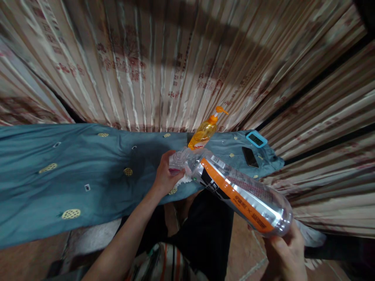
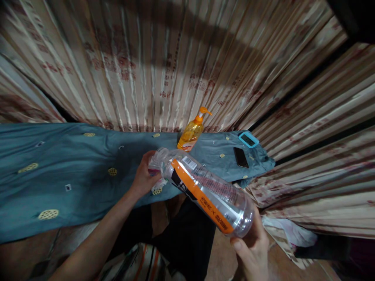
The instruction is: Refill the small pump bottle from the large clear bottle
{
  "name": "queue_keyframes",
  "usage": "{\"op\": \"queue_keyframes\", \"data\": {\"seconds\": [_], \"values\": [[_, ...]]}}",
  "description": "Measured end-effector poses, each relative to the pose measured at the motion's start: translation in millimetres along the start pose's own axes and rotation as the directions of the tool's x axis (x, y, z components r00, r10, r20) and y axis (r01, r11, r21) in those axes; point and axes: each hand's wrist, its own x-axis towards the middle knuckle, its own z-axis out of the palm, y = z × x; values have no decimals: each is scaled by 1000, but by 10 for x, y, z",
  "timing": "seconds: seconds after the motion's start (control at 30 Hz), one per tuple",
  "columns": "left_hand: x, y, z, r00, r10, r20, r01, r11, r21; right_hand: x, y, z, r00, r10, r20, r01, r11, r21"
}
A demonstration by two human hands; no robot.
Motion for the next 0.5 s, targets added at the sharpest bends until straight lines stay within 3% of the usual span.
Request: {"op": "queue_keyframes", "data": {"seconds": [0.13,0.5], "values": [[3,-1,3,1000,-8,-5,8,1000,-10,-1,-68,45,997,79,-13,-78,994,78],[2,-7,10,1000,18,-2,-18,999,-30,-20,-42,65,998,54,-25,-51,991,126]]}}
